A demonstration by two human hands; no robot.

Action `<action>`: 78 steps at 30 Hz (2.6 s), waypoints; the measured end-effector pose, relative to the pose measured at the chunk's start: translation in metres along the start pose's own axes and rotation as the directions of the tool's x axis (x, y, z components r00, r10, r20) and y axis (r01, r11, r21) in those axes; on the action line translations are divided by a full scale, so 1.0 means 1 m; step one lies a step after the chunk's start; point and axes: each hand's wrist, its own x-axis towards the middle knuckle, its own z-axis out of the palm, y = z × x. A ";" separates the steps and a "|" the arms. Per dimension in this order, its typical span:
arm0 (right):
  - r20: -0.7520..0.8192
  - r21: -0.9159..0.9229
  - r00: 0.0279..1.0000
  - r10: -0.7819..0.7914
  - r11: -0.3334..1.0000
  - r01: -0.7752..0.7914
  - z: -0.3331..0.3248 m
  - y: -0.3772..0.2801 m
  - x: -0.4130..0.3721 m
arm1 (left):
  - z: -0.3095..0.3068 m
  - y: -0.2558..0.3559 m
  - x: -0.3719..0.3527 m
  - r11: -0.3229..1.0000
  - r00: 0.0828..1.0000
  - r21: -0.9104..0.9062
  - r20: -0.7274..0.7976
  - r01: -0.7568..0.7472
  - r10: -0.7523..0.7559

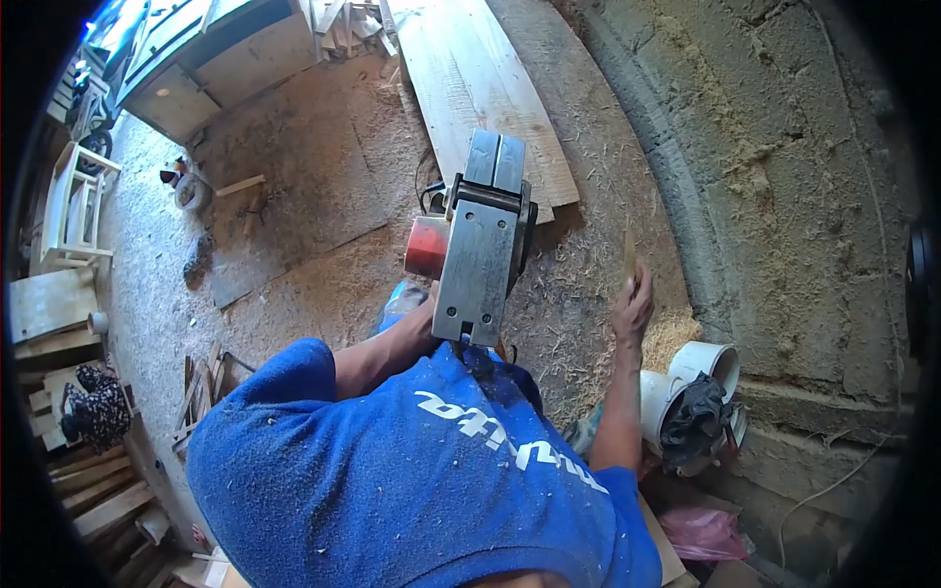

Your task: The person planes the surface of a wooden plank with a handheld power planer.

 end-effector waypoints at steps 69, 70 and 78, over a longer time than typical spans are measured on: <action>0.404 0.348 0.851 -0.335 0.917 0.195 -0.002 -0.226 0.003 | -0.056 0.079 -0.016 0.673 0.983 -0.722 -0.175 -0.161 0.048; 0.387 0.341 0.907 -0.166 0.940 0.026 -0.003 -0.193 -0.014 | -0.054 0.080 -0.009 0.665 0.984 -0.730 -0.169 -0.158 0.048; -0.064 -0.542 0.931 0.361 0.770 -0.336 0.024 0.038 -0.246 | 0.001 0.105 0.013 0.979 0.835 -0.140 -0.548 -0.150 0.049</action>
